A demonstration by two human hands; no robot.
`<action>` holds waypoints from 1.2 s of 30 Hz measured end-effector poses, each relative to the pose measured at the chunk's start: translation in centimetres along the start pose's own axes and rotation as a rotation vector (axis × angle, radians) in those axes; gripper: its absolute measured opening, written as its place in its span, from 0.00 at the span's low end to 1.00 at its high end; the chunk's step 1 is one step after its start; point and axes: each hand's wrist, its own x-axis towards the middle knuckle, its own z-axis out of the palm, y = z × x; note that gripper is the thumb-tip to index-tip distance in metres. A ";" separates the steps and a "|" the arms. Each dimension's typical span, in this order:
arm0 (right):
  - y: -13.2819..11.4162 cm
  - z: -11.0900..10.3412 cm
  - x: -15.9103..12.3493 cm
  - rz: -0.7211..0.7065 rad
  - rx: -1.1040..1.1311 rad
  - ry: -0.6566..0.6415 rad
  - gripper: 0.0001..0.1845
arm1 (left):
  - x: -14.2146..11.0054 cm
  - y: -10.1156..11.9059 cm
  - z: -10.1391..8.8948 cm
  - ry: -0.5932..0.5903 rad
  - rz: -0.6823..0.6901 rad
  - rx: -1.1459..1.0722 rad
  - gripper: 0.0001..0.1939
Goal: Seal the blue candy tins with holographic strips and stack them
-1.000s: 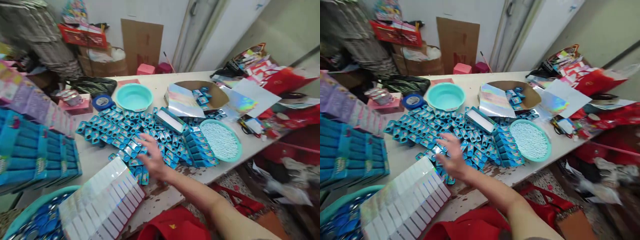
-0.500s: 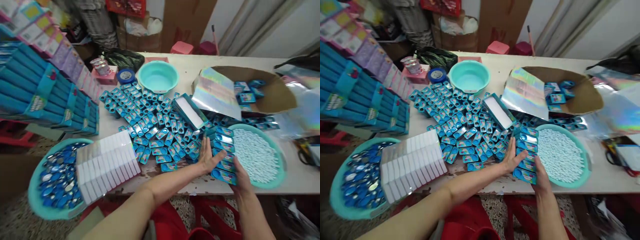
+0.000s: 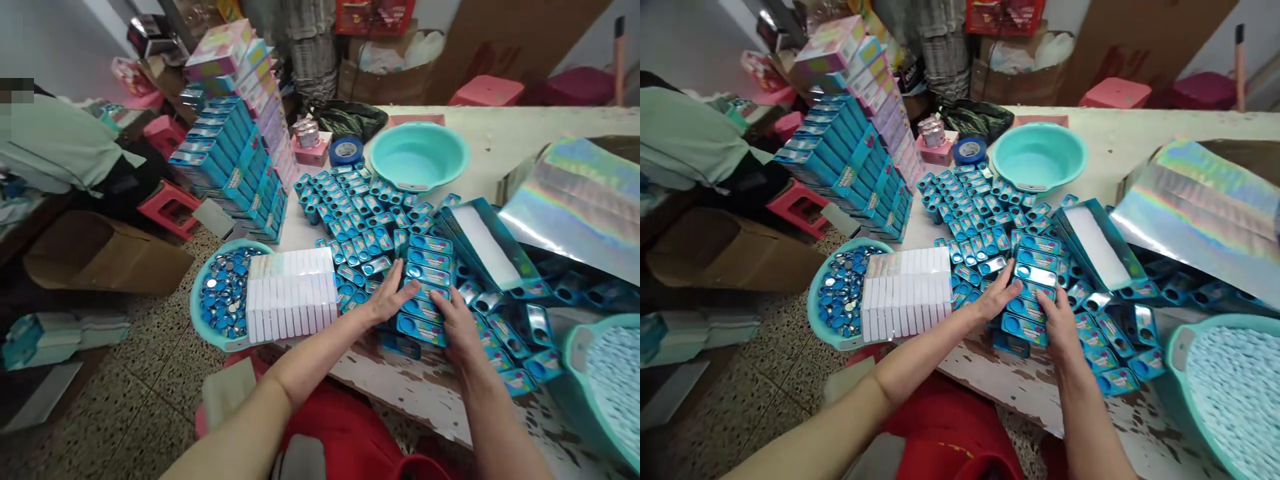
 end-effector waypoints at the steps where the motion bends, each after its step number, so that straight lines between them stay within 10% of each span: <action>1: -0.3 -0.2 -0.2 -0.104 -0.120 0.060 0.37 | -0.3 0.0 -2.1 0.009 0.023 0.101 0.36; 6: -2.9 1.3 -4.3 -0.979 -0.527 0.395 0.23 | -4.7 -0.2 -18.7 0.375 -0.172 0.682 0.20; 10: -2.7 10.1 -5.2 -1.263 -0.485 -0.044 0.12 | -7.4 -2.1 -27.7 0.235 -0.427 0.976 0.17; 15: 0.5 21.4 -3.0 -1.278 -0.567 -0.249 0.12 | -7.4 -3.6 -27.1 0.255 -0.331 1.013 0.10; 20: 2.3 26.5 -2.6 -1.221 -0.855 -0.274 0.19 | -7.0 -3.9 -25.8 0.211 -0.146 0.730 0.11; 31: 3.4 24.3 -3.4 -1.337 -0.933 -0.299 0.10 | -5.3 -5.9 -25.5 0.229 -0.193 0.635 0.14; 36: 0.4 21.0 -5.3 -1.138 -0.695 -0.275 0.08 | -6.0 -4.5 -24.9 0.391 -0.170 0.700 0.11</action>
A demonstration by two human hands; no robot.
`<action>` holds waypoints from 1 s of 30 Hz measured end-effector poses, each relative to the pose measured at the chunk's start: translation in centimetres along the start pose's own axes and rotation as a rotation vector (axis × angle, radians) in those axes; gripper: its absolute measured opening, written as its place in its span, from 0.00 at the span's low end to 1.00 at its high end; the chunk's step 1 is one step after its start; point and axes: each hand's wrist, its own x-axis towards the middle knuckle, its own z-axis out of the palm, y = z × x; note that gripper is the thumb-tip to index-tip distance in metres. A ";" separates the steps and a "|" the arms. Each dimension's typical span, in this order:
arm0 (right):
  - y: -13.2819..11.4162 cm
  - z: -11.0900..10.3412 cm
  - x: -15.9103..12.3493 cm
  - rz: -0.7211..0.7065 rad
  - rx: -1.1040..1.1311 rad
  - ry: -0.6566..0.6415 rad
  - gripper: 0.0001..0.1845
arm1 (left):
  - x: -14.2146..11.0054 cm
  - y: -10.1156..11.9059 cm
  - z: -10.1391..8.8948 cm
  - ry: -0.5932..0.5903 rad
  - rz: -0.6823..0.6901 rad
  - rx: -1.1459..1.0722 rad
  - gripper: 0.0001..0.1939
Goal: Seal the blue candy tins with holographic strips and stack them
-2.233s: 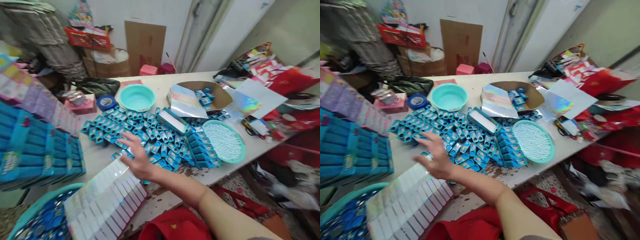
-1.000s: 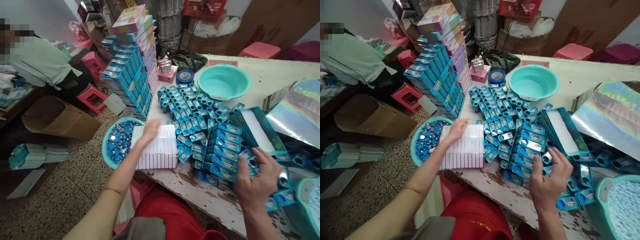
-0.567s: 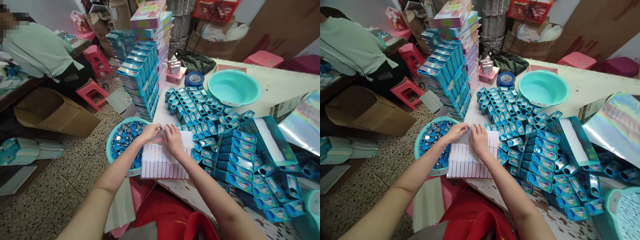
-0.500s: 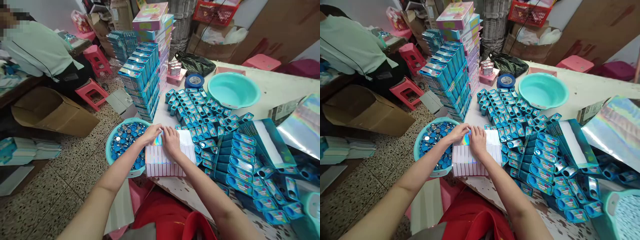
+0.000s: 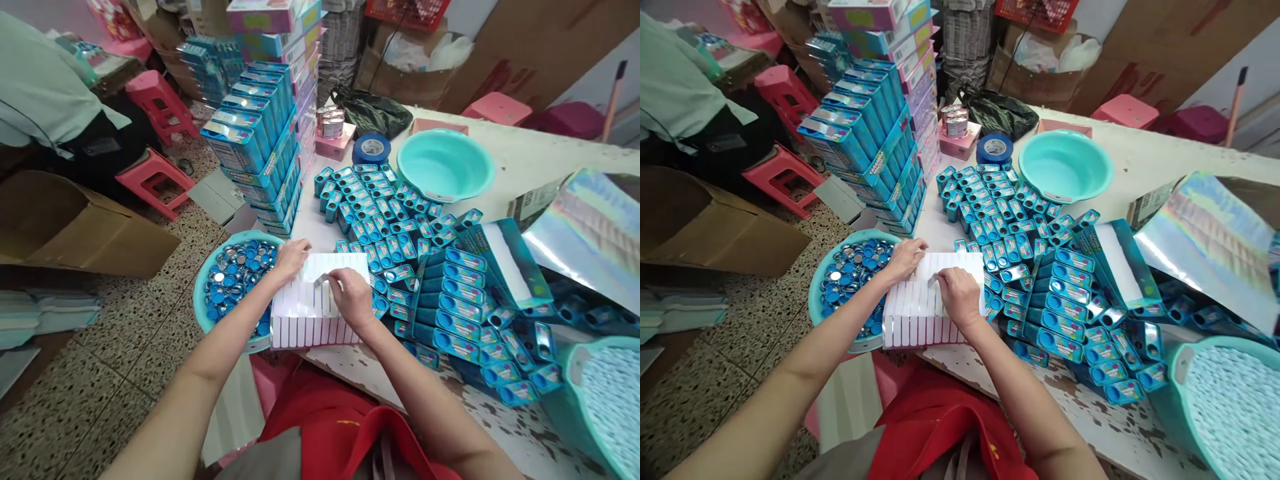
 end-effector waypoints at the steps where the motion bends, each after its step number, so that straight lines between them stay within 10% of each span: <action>1: -0.2 -1.0 -0.1 0.063 0.060 0.026 0.08 | -0.7 0.6 -0.1 0.065 0.027 -0.077 0.12; 3: -0.6 -3.0 -0.3 0.175 0.168 0.075 0.07 | -2.7 2.3 0.0 0.070 0.117 -0.338 0.18; 7: -0.8 -6.7 -1.5 0.281 0.279 0.142 0.06 | -6.1 6.7 2.2 -0.308 0.164 -0.692 0.24; 16: 1.7 -12.4 -10.4 0.635 0.065 0.541 0.09 | -7.9 15.1 7.1 -0.823 0.161 -0.572 0.14; 22: 4.5 -12.7 -12.9 0.806 -0.037 0.666 0.15 | -6.8 18.3 9.8 -0.853 0.232 -0.389 0.07; 30: 5.7 -12.0 -13.3 0.866 0.057 0.694 0.15 | -6.8 17.3 13.3 -0.808 0.074 -0.452 0.08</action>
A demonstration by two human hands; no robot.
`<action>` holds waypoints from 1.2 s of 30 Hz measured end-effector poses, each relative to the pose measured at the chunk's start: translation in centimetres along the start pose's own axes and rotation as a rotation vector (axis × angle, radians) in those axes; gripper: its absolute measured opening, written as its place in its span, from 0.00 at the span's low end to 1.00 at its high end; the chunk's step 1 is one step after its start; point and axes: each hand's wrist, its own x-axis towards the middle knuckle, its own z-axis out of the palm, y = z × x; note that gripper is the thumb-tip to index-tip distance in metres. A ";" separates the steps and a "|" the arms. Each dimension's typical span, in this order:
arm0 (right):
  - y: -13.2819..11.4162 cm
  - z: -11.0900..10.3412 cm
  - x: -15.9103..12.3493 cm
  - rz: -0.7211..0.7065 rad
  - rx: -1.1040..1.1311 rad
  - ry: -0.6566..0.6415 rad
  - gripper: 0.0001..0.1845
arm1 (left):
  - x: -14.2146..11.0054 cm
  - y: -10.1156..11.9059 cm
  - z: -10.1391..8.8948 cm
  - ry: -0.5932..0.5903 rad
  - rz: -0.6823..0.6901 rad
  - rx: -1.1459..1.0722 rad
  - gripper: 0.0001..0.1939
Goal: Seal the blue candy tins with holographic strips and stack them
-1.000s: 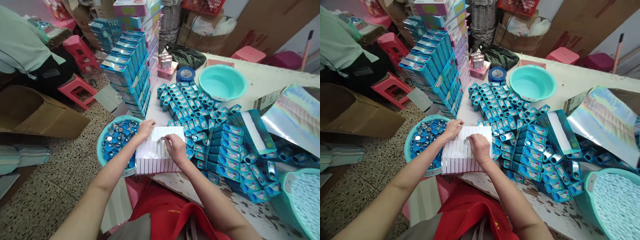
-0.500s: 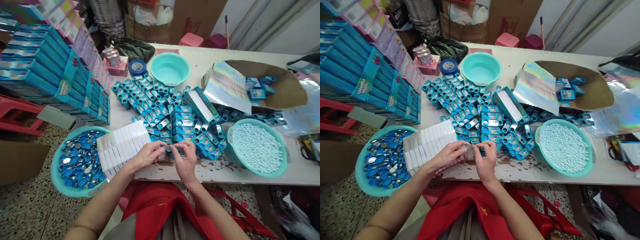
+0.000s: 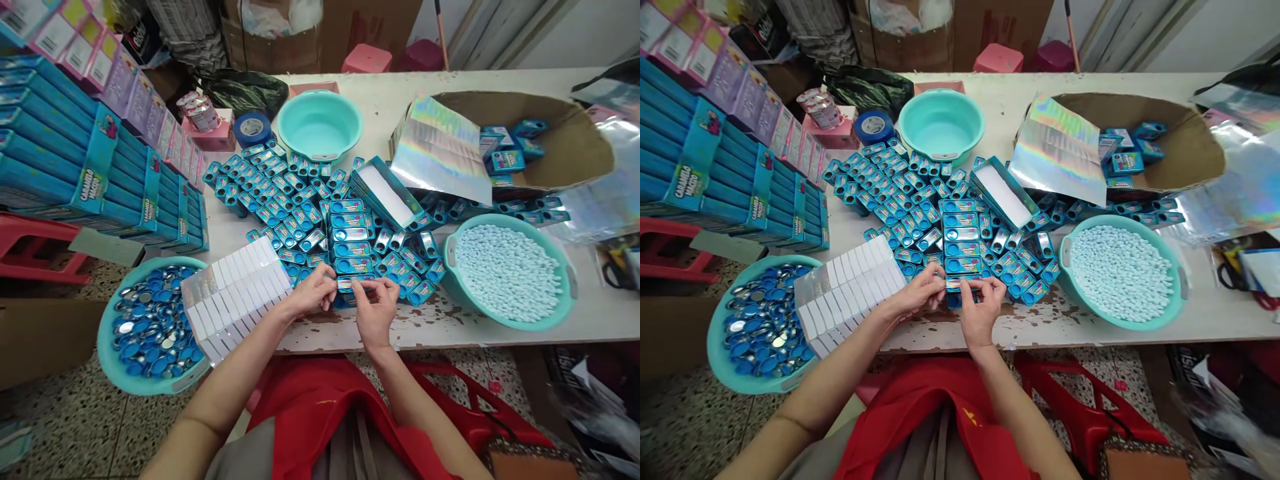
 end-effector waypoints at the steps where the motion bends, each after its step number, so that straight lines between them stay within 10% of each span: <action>1: 0.2 -0.1 0.1 0.022 0.004 -0.003 0.15 | 0.0 -0.2 0.0 0.086 -0.018 0.100 0.09; 6: 1.0 -0.4 0.7 0.155 0.063 -0.059 0.26 | -1.3 -0.9 1.6 0.436 0.083 0.207 0.15; 12: 1.3 -0.9 1.8 0.170 -0.041 -0.112 0.25 | -2.8 -2.2 7.0 0.357 0.182 0.288 0.38; 15: 0.5 -1.9 1.7 0.035 -0.119 -0.068 0.21 | -3.3 -2.9 2.8 0.405 0.131 0.475 0.27; 19: -2.2 -1.8 0.1 -0.368 -0.204 0.035 0.21 | -7.2 -4.9 -10.0 0.828 -0.208 0.741 0.20; 23: -5.3 3.4 -2.6 -0.736 -0.046 -0.292 0.09 | -11.6 -8.5 -18.6 0.702 -0.542 0.793 0.20; 30: -8.3 18.0 -6.1 -0.898 -0.111 -0.791 0.15 | -11.9 -11.6 -17.3 0.752 -0.434 0.707 0.08; 36: -8.0 20.8 -8.7 -1.085 -0.273 -0.853 0.21 | -12.4 -10.8 -16.7 0.777 -0.292 0.534 0.09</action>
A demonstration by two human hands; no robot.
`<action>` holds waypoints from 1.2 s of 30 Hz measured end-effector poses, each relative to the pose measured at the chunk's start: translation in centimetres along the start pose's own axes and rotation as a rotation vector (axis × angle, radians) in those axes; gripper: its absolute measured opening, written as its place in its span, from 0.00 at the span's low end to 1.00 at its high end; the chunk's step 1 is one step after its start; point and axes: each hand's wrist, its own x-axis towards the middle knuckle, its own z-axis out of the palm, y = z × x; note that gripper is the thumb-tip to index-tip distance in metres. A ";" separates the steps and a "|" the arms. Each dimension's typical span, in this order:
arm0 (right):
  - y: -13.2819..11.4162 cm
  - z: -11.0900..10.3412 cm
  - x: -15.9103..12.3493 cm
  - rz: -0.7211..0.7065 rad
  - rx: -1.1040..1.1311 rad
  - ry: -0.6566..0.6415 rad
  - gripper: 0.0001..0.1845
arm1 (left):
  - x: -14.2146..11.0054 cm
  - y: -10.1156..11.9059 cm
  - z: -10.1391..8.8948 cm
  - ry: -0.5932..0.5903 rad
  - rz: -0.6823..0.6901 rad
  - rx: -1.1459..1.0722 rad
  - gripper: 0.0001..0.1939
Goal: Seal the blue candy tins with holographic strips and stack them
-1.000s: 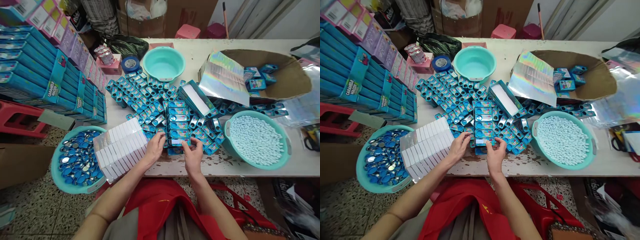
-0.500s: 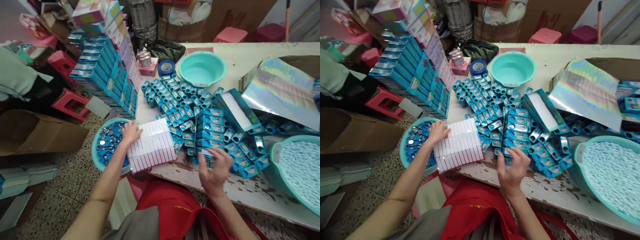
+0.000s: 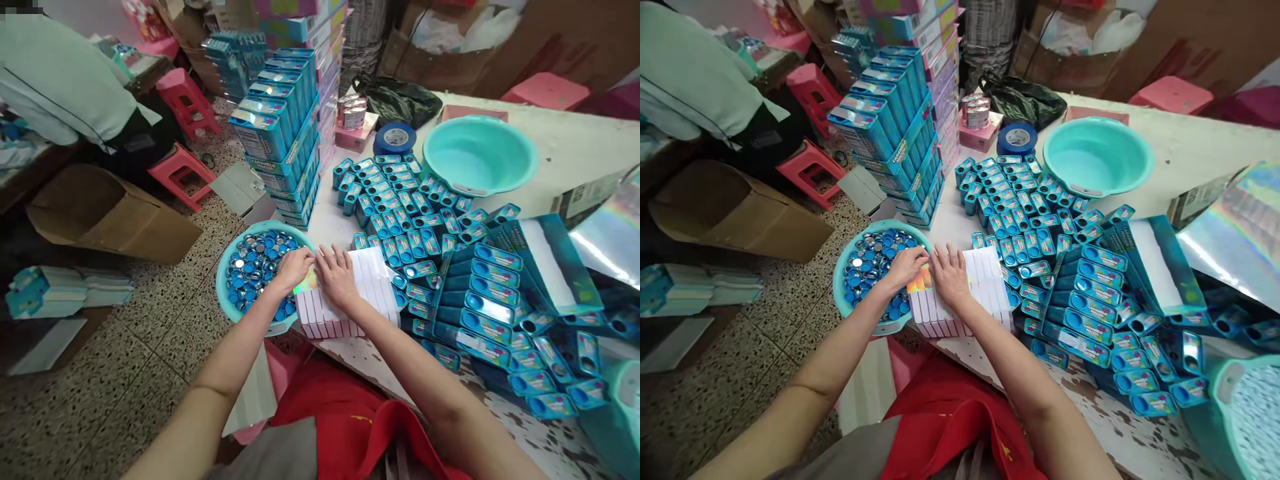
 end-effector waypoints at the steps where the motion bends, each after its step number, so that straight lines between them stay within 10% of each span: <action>1: -0.2 0.1 -0.4 -0.019 -0.006 -0.004 0.21 | 0.0 0.0 -0.1 0.001 -0.018 -0.005 0.09; 7: -0.8 -2.5 -3.1 -0.032 0.092 0.096 0.11 | 0.7 -0.3 -0.4 -0.011 -0.074 -0.014 0.10; 12: -0.3 -7.7 -4.0 0.255 0.341 0.260 0.10 | -1.0 2.0 -0.6 0.269 0.047 -0.148 0.15; 19: 2.4 -13.4 -7.8 0.537 0.352 0.493 0.08 | -3.7 11.4 2.8 -0.466 0.334 -0.682 0.17; 28: 8.4 -17.3 -14.6 0.961 0.118 0.763 0.12 | -1.2 21.9 6.0 -0.776 0.529 -0.596 0.10; 36: 10.7 -15.7 -16.1 1.155 0.346 0.769 0.15 | -0.8 20.8 11.3 -0.695 0.416 -0.601 0.10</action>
